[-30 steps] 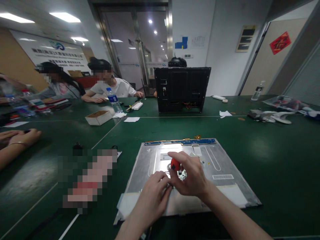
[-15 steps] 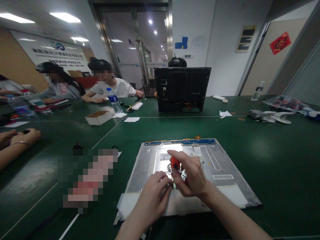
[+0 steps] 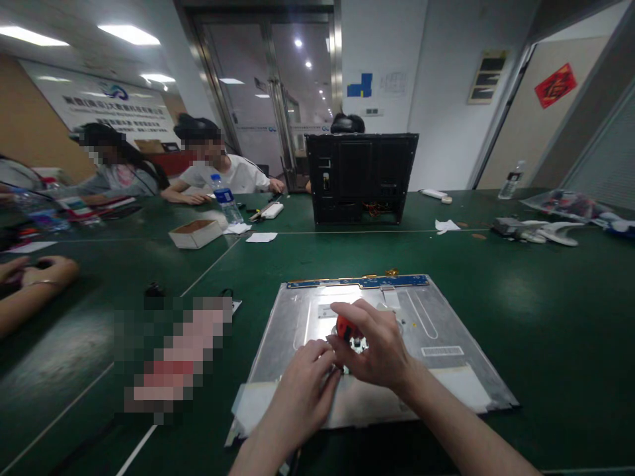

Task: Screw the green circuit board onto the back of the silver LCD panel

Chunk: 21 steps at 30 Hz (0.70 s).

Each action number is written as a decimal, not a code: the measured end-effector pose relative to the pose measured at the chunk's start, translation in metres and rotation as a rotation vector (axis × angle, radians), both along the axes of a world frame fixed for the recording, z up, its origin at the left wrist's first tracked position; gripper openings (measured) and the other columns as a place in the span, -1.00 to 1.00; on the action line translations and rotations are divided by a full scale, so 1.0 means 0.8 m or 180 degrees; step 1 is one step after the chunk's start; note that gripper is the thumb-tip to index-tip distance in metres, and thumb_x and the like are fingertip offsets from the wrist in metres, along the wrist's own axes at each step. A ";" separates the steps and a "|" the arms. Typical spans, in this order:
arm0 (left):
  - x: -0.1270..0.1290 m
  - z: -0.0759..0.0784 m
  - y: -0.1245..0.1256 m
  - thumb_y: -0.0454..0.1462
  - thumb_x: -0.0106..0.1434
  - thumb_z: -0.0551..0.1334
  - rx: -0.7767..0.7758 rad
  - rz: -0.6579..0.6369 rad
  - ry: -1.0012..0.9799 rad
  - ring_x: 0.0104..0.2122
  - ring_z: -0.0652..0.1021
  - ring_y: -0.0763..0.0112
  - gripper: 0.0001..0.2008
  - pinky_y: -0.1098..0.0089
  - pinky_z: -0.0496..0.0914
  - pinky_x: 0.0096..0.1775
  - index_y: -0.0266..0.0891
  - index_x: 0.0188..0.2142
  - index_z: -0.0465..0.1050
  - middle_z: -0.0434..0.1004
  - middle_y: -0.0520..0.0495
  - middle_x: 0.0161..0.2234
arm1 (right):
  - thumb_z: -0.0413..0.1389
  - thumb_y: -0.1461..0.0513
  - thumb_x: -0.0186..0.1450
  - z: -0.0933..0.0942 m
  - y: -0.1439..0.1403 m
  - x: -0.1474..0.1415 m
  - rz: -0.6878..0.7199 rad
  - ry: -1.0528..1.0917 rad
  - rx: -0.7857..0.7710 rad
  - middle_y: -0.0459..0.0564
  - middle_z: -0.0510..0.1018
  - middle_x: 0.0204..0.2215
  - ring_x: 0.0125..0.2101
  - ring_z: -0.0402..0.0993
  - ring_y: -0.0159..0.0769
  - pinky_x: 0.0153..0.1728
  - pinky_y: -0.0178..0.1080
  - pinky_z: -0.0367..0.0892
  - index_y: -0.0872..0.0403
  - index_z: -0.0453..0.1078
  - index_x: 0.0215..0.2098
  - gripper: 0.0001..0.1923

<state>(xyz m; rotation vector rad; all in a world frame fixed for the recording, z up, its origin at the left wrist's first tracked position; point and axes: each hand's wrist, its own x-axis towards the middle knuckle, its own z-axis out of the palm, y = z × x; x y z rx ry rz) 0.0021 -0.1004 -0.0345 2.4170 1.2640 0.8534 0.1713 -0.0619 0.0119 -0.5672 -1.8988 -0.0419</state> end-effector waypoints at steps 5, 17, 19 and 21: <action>0.000 0.002 -0.002 -0.43 0.27 0.08 -0.0085 -0.0023 0.0030 -0.23 0.50 0.17 -0.84 0.23 0.42 -0.22 -0.21 -0.28 0.39 0.46 -0.15 -0.23 | 0.02 0.24 0.33 0.000 -0.002 0.003 0.0180 -0.0059 -0.0202 -0.04 0.49 -0.36 -0.46 0.41 -0.34 -0.49 -0.31 0.33 0.08 0.17 0.18 -0.55; -0.001 0.002 -0.002 -0.42 0.28 0.08 -0.0102 -0.0023 0.0034 -0.22 0.50 0.18 -0.83 0.24 0.41 -0.21 -0.20 -0.25 0.40 0.47 -0.14 -0.23 | 0.03 0.29 0.31 -0.002 -0.001 0.000 0.0120 0.0029 -0.0155 -0.07 0.47 -0.40 -0.49 0.38 -0.37 -0.53 -0.33 0.30 0.08 0.20 0.11 -0.61; -0.001 0.002 -0.002 -0.42 0.28 0.09 -0.0098 -0.0012 0.0039 -0.22 0.51 0.18 -0.83 0.24 0.42 -0.21 -0.20 -0.25 0.41 0.47 -0.15 -0.23 | 0.04 0.26 0.34 -0.002 -0.001 0.000 0.0089 0.0028 -0.0138 -0.08 0.47 -0.41 -0.49 0.38 -0.37 -0.54 -0.34 0.28 0.07 0.23 0.09 -0.65; -0.001 0.002 -0.002 -0.43 0.27 0.09 -0.0093 0.0001 0.0036 -0.22 0.51 0.17 -0.83 0.24 0.42 -0.21 -0.21 -0.25 0.42 0.48 -0.15 -0.22 | 0.05 0.22 0.36 -0.001 0.000 0.000 0.0031 0.0018 -0.0119 -0.07 0.48 -0.41 -0.48 0.39 -0.37 -0.53 -0.34 0.28 0.07 0.25 0.06 -0.69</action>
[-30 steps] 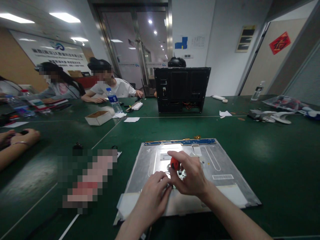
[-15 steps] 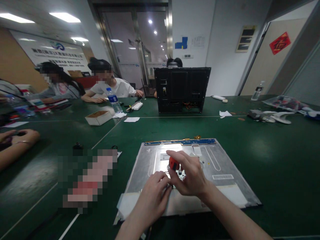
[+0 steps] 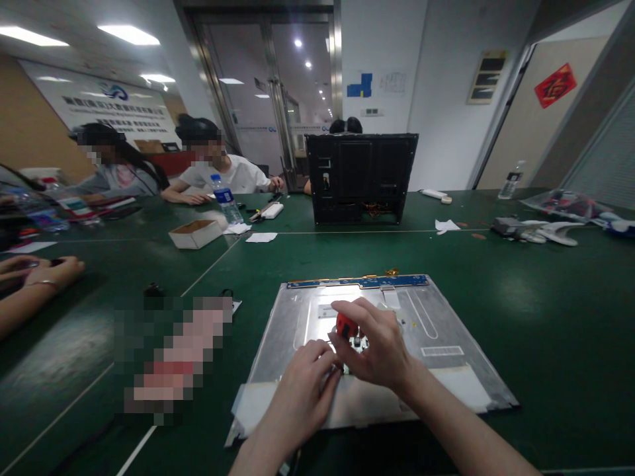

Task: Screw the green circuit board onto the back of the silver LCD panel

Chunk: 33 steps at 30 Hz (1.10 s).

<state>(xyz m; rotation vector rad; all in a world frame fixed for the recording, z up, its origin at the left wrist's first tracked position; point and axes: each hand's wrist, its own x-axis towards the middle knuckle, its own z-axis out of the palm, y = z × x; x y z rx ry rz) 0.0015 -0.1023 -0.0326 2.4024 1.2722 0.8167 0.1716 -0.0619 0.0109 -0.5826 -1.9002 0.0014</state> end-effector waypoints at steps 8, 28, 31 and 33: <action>0.001 -0.003 0.002 -0.43 0.27 0.10 0.0042 -0.0004 -0.0050 -0.19 0.51 0.17 -0.82 0.24 0.43 -0.19 -0.20 -0.24 0.44 0.48 -0.15 -0.20 | 0.09 0.12 0.38 -0.001 0.000 0.000 -0.0187 -0.0022 0.0041 -0.10 0.48 -0.45 -0.55 0.34 -0.42 -0.55 -0.35 0.24 0.05 0.30 0.09 -0.66; 0.000 0.004 0.001 -0.42 0.25 0.11 0.0040 0.0051 -0.0011 -0.20 0.52 0.17 -0.83 0.24 0.45 -0.19 -0.20 -0.26 0.45 0.49 -0.16 -0.21 | 0.10 0.19 0.36 -0.003 0.002 -0.002 0.0000 0.0157 -0.0036 -0.05 0.48 -0.35 -0.42 0.44 -0.37 -0.55 -0.39 0.34 0.03 0.22 0.08 -0.66; 0.001 0.005 0.000 -0.42 0.25 0.12 0.0026 0.0039 0.0011 -0.19 0.52 0.17 -0.83 0.24 0.45 -0.18 -0.20 -0.27 0.45 0.49 -0.16 -0.20 | 0.10 0.21 0.36 -0.003 0.002 -0.002 -0.0088 0.0177 -0.0062 0.00 0.45 -0.25 -0.45 0.42 -0.41 -0.56 -0.39 0.36 0.03 0.26 0.09 -0.67; 0.002 0.005 0.000 -0.43 0.25 0.11 0.0004 0.0020 0.0017 -0.19 0.51 0.18 -0.83 0.24 0.45 -0.17 -0.20 -0.27 0.44 0.49 -0.16 -0.20 | 0.08 0.24 0.36 -0.003 0.002 -0.002 -0.0098 0.0114 -0.0101 0.01 0.43 -0.23 -0.47 0.40 -0.43 -0.54 -0.37 0.38 0.04 0.28 0.11 -0.65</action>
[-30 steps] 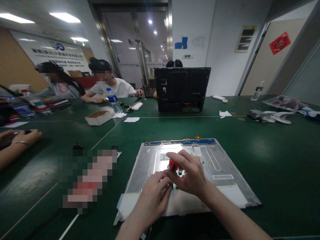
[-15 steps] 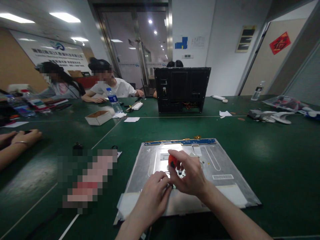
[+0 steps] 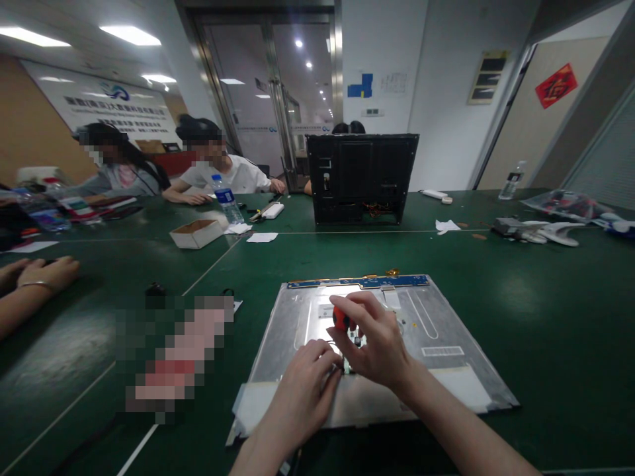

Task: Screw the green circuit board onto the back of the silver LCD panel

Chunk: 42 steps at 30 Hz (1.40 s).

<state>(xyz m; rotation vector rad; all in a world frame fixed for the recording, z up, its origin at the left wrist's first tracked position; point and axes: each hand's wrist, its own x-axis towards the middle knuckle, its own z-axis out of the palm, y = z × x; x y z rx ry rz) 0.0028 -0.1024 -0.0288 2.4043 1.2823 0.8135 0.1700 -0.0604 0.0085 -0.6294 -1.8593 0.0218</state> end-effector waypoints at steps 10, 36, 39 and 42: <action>-0.002 -0.005 0.000 -0.42 0.29 0.07 -0.0104 -0.0061 0.0010 -0.19 0.49 0.18 -0.81 0.23 0.41 -0.17 -0.21 -0.24 0.44 0.47 -0.17 -0.21 | 0.02 0.33 0.29 0.002 -0.002 0.003 0.0148 -0.0081 -0.0110 0.05 0.51 -0.20 -0.38 0.47 -0.35 -0.48 -0.34 0.44 0.08 0.18 0.20 -0.51; 0.000 0.000 0.001 -0.42 0.25 0.10 0.0044 -0.0007 -0.0041 -0.22 0.51 0.19 -0.82 0.25 0.45 -0.20 -0.20 -0.27 0.46 0.49 -0.15 -0.24 | 0.03 0.30 0.31 0.008 -0.003 0.003 0.0250 0.0091 -0.0022 -0.01 0.43 -0.26 -0.40 0.42 -0.37 -0.51 -0.35 0.40 0.01 0.21 0.05 -0.66; 0.001 -0.001 0.001 -0.42 0.24 0.11 0.0054 0.0035 -0.0045 -0.22 0.51 0.18 -0.82 0.24 0.46 -0.20 -0.20 -0.27 0.46 0.50 -0.16 -0.22 | 0.10 0.21 0.33 0.004 -0.002 0.002 0.0089 0.0086 0.0056 -0.05 0.40 -0.28 -0.48 0.39 -0.41 -0.56 -0.37 0.37 -0.01 0.23 0.01 -0.71; 0.001 0.001 0.000 -0.42 0.24 0.11 0.0057 0.0049 -0.0024 -0.25 0.52 0.19 -0.83 0.24 0.46 -0.22 -0.20 -0.31 0.45 0.50 -0.15 -0.25 | 0.12 0.19 0.35 0.000 -0.001 0.001 -0.0029 0.0074 0.0046 -0.04 0.38 -0.26 -0.52 0.36 -0.46 -0.58 -0.38 0.35 -0.02 0.26 0.01 -0.73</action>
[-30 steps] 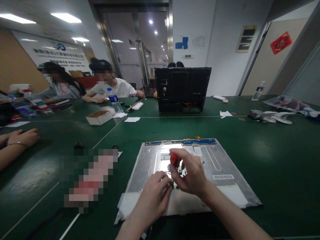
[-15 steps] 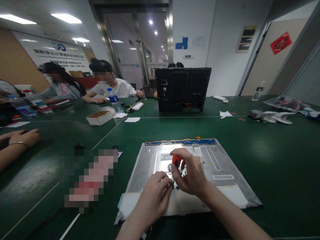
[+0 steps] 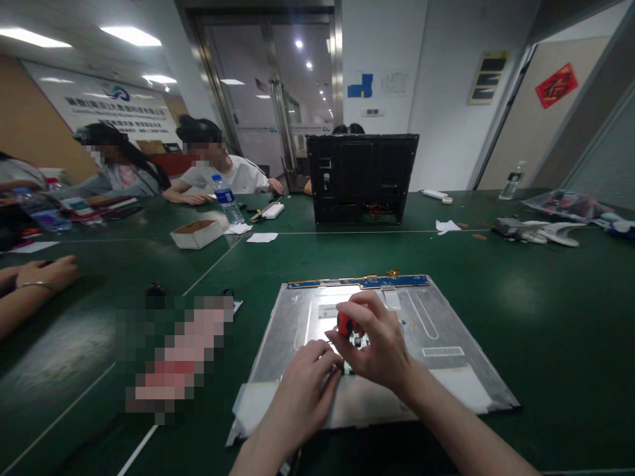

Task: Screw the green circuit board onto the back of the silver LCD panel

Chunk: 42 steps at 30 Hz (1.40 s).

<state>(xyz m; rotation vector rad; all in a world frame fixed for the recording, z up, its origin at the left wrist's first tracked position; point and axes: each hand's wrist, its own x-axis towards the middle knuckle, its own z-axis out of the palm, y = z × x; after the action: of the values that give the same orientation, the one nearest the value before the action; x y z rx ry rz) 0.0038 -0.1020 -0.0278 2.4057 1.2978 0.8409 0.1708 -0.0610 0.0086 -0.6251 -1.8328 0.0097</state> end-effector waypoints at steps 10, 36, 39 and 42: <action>-0.002 -0.002 -0.001 -0.41 0.29 0.08 -0.0165 -0.0063 0.0075 -0.19 0.49 0.16 -0.83 0.20 0.42 -0.17 -0.22 -0.26 0.42 0.47 -0.17 -0.21 | 0.07 0.31 0.31 0.002 -0.001 0.000 0.0084 -0.0042 -0.0086 0.03 0.47 -0.19 -0.47 0.42 -0.43 -0.54 -0.37 0.39 0.03 0.26 0.12 -0.60; -0.002 -0.001 0.001 -0.41 0.27 0.11 -0.0043 -0.0083 0.0009 -0.21 0.50 0.19 -0.84 0.28 0.43 -0.20 -0.19 -0.26 0.43 0.47 -0.14 -0.23 | 0.03 0.27 0.38 0.001 -0.004 0.000 -0.0028 0.0008 -0.0100 0.02 0.33 -0.16 -0.51 0.35 -0.48 -0.60 -0.37 0.32 0.00 0.28 0.07 -0.71; -0.003 -0.002 0.000 -0.40 0.28 0.10 -0.0085 -0.0084 0.0036 -0.22 0.50 0.19 -0.85 0.27 0.43 -0.20 -0.19 -0.27 0.42 0.46 -0.14 -0.24 | 0.00 0.30 0.38 0.004 -0.007 0.002 0.0024 -0.0003 -0.0145 0.03 0.32 -0.17 -0.50 0.35 -0.45 -0.58 -0.35 0.34 0.03 0.26 0.10 -0.68; -0.003 -0.004 0.000 -0.40 0.30 0.08 -0.0144 -0.0089 0.0056 -0.22 0.49 0.19 -0.85 0.26 0.42 -0.21 -0.21 -0.27 0.41 0.46 -0.15 -0.23 | -0.01 0.30 0.36 0.007 -0.008 0.004 0.0035 -0.0035 -0.0160 0.05 0.35 -0.17 -0.45 0.38 -0.39 -0.55 -0.31 0.37 0.06 0.23 0.10 -0.66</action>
<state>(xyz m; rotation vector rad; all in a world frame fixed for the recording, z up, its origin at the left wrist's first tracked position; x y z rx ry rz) 0.0017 -0.1019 -0.0308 2.3956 1.2727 0.7761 0.1738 -0.0674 0.0140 -0.6515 -1.8512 0.0600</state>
